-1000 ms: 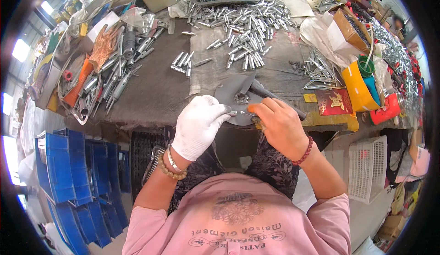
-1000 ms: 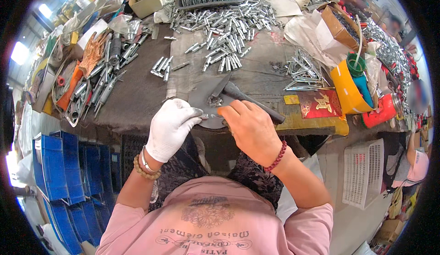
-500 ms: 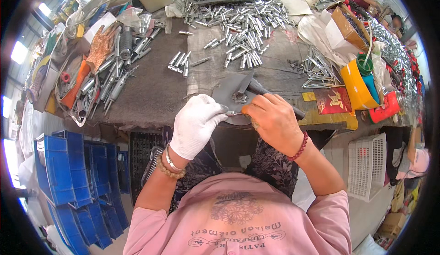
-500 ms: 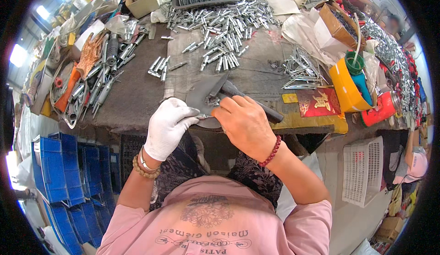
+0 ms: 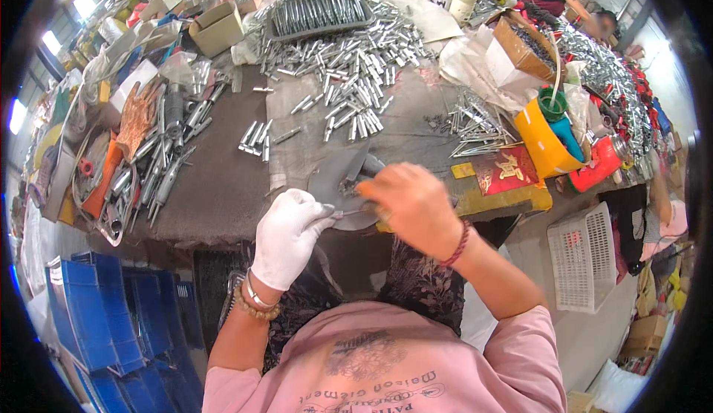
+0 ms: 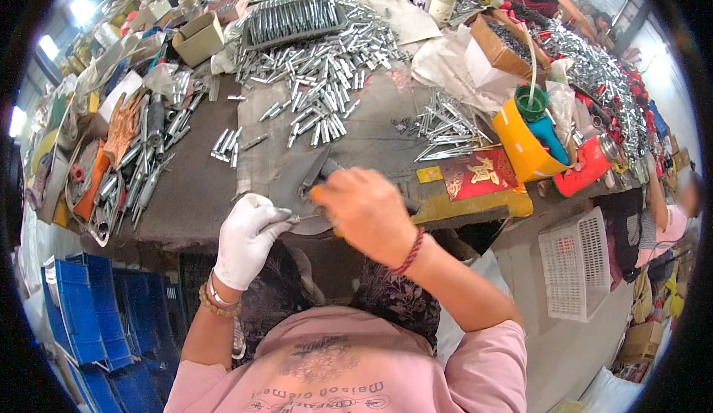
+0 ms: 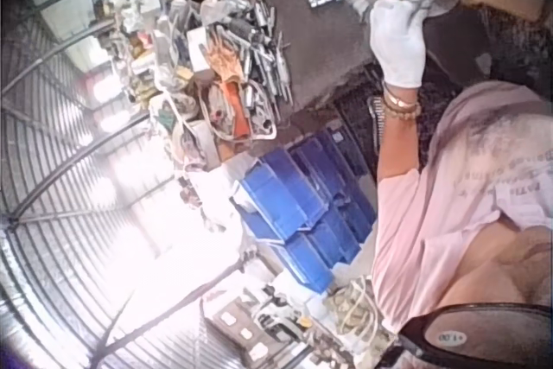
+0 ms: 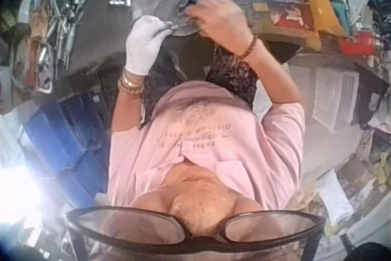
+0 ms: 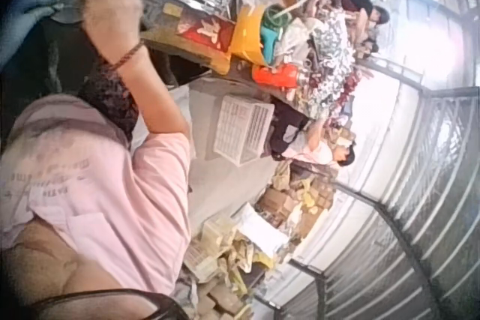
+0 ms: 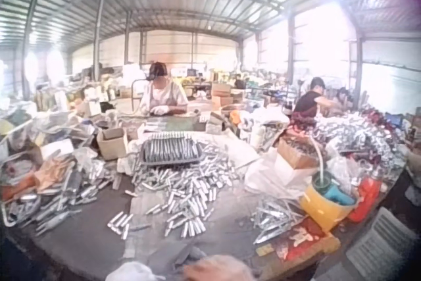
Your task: The recorder is using a hammer to assemble small metal hardware components at a workbench in a factory setting.
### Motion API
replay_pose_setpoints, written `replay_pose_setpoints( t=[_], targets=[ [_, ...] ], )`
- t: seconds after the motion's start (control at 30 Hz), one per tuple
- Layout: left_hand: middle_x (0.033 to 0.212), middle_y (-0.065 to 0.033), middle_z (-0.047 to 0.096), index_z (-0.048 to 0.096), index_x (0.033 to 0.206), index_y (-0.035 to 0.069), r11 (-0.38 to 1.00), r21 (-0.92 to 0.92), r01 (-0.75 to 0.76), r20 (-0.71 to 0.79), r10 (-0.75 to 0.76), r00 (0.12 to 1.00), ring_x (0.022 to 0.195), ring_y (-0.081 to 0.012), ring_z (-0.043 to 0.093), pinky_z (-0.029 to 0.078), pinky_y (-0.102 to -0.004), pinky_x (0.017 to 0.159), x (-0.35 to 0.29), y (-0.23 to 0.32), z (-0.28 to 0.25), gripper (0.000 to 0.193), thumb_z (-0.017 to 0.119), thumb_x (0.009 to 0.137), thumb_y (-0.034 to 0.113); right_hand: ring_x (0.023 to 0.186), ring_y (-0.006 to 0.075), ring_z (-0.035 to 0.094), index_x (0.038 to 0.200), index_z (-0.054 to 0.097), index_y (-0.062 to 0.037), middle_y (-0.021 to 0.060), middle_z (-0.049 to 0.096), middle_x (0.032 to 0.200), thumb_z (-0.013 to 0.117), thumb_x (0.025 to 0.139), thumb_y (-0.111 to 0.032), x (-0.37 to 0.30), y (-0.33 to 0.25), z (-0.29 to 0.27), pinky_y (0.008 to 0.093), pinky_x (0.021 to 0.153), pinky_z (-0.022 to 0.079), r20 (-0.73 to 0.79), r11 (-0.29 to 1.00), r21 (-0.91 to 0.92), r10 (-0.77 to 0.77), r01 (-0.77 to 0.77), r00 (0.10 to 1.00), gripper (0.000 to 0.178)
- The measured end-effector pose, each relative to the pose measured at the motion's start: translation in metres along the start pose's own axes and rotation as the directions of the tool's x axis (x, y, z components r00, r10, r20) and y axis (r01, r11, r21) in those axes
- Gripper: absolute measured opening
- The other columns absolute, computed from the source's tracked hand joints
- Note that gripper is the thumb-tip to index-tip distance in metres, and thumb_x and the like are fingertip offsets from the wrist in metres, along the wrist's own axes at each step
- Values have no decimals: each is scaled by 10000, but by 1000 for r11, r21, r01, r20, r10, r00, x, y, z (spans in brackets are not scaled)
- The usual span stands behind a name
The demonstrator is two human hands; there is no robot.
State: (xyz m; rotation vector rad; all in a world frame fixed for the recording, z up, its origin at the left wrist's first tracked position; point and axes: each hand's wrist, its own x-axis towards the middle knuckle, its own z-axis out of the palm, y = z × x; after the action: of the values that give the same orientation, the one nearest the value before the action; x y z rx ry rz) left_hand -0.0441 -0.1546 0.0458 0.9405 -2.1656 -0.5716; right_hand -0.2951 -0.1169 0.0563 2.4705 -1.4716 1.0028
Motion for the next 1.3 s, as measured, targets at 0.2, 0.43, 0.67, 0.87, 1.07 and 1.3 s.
replay_pose_setpoints(
  t=[0.2,0.43,0.67,0.87,1.07,1.3],
  targets=[
    [913,-92,686,825,981,85,1000,-26,16,-16,-17,1000,902,-296,685,556,-399,798,0,1,1,163,868,826,102,1005,331,742,1015,813,-121,88,744,1036,804,844,-103,-8,112,-46,444,893,594,-56,826,-294,487,-481,871,172],
    [917,-91,687,823,978,91,1000,-11,13,-42,-13,999,888,-300,678,553,-409,783,-1,0,2,164,876,824,108,1032,335,735,1003,820,-107,93,730,1052,838,843,-161,3,126,-28,460,916,593,31,790,-375,533,-485,845,170],
    [919,-99,673,808,993,35,999,-33,-3,-44,1,999,876,-282,673,548,-379,790,-3,-2,3,194,869,814,-7,1056,341,732,1031,791,-91,101,730,1069,840,850,-169,9,134,-20,465,926,594,52,776,-391,556,-495,830,203],
    [937,-97,677,795,1008,67,998,19,-58,-83,60,995,908,-298,683,559,-395,805,-4,-6,3,214,869,811,27,972,337,709,1059,757,-14,135,715,1034,775,876,-64,20,67,-28,401,864,553,161,882,265,358,-389,920,190],
    [950,-73,683,786,1003,108,988,125,-90,-59,98,993,934,-297,689,561,-404,812,-7,-6,7,208,861,811,89,974,376,669,1042,736,-22,146,666,1004,760,800,-20,19,-14,0,450,877,552,203,908,389,81,-156,976,243],
    [958,-78,679,766,988,99,989,121,-89,-56,96,994,940,-313,682,559,-418,816,-6,-10,5,214,859,795,93,1035,382,651,1035,702,-24,137,643,1036,742,807,-48,24,-13,8,484,926,535,244,951,300,4,-80,970,233]
  ],
)
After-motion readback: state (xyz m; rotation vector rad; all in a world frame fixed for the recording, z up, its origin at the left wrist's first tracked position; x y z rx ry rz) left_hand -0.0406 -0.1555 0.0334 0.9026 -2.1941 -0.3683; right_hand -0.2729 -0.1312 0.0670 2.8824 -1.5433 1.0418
